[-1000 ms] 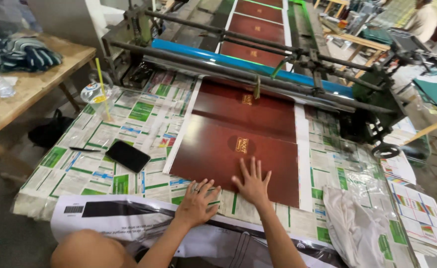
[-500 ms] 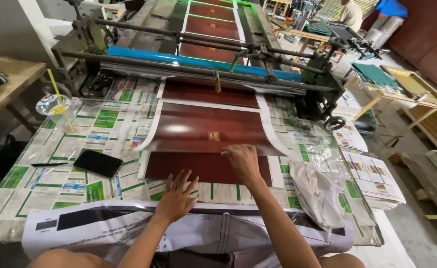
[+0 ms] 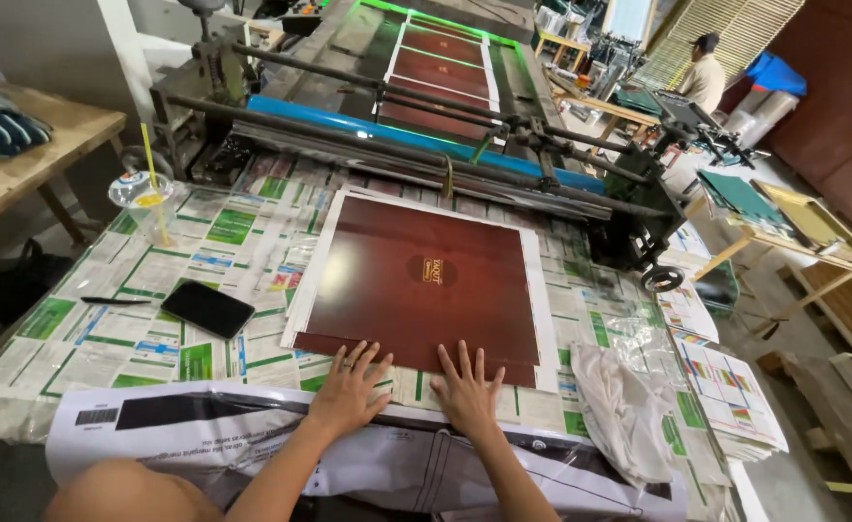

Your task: The person aligns a brown rectangular panel under a laminating machine and repeatedly presses it with both hands to smooth the surface. The person then uses a white cloth to wipe the panel and continues pressing and adjusting the panel under the machine throughout the clip.

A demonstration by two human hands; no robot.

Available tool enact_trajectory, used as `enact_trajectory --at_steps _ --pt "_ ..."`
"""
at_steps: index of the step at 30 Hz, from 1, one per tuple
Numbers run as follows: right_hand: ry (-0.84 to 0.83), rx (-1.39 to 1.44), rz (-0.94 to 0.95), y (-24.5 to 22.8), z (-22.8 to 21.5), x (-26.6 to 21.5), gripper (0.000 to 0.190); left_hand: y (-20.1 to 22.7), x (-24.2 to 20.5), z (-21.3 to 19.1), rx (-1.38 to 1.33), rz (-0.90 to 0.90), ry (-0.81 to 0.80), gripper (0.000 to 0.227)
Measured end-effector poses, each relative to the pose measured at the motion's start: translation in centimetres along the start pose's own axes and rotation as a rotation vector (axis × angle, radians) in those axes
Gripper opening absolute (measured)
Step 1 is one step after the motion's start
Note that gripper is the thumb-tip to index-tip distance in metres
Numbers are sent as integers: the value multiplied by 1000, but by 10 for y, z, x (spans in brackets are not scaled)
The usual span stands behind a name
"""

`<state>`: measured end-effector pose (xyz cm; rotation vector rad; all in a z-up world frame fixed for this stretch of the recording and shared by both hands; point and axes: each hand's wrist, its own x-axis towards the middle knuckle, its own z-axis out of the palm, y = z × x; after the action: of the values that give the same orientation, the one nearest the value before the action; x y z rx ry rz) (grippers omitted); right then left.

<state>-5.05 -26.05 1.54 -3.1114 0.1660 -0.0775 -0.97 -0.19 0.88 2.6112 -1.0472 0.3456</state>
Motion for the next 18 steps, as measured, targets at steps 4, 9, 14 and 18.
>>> enact_trajectory --at_steps 4,9,14,18 --pt "-39 22 22 4 6 8 70 1 1 -7 26 -3 1 72" --pt "-28 45 20 5 6 30 70 1 -5 4 9 28 44 73" --pt "-25 46 46 7 13 54 69 -4 0 -4 10 31 19 73" --pt "-6 78 46 5 14 73 72 0 0 -8 -17 30 5 75"
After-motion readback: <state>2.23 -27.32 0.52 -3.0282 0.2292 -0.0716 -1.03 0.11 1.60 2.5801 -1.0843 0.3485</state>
